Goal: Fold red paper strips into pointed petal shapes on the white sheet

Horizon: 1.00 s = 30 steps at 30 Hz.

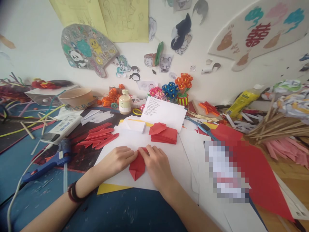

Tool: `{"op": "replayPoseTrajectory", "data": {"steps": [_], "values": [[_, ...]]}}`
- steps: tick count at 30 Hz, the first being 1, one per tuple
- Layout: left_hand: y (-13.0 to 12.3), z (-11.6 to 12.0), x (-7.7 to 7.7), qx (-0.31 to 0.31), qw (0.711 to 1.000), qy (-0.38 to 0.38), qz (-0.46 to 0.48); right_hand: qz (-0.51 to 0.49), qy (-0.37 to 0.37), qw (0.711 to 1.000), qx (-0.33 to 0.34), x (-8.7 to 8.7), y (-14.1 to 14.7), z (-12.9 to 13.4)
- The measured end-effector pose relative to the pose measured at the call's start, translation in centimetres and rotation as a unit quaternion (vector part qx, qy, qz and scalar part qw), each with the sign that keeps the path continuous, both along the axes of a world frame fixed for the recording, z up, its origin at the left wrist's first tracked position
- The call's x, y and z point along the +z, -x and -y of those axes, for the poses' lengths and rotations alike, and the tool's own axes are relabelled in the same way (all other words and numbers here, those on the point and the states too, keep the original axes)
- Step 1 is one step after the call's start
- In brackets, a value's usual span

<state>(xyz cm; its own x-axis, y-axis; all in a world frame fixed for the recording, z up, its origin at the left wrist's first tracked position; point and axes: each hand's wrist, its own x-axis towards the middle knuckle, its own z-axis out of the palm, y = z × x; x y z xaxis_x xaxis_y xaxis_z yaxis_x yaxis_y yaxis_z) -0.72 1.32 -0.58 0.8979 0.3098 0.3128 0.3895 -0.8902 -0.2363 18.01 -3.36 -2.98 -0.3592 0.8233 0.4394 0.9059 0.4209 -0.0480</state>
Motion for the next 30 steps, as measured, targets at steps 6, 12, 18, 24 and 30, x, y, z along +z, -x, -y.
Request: {"op": "replayPoseTrajectory", "data": {"steps": [6,12,18,24,30], "values": [[0.1,-0.06,-0.2,0.004,1.0,0.003,-0.006,-0.02,-0.053,0.995,0.078,0.18,0.33,-0.25],[0.17,-0.11,-0.62,-0.002,1.0,0.008,-0.001,-0.07,-0.04,0.989,0.127,0.6,0.19,-0.29],[0.22,-0.12,-0.51,-0.004,1.0,-0.001,0.0,-0.086,-0.004,0.989,0.119,0.53,0.13,-0.35],[0.3,-0.1,-0.71,0.0,1.0,0.004,-0.002,-0.093,-0.009,0.991,0.096,0.46,0.22,-0.46],[0.39,0.02,-0.81,0.012,1.0,0.025,-0.001,-0.111,0.031,0.99,0.079,0.9,0.19,-0.47]]}}
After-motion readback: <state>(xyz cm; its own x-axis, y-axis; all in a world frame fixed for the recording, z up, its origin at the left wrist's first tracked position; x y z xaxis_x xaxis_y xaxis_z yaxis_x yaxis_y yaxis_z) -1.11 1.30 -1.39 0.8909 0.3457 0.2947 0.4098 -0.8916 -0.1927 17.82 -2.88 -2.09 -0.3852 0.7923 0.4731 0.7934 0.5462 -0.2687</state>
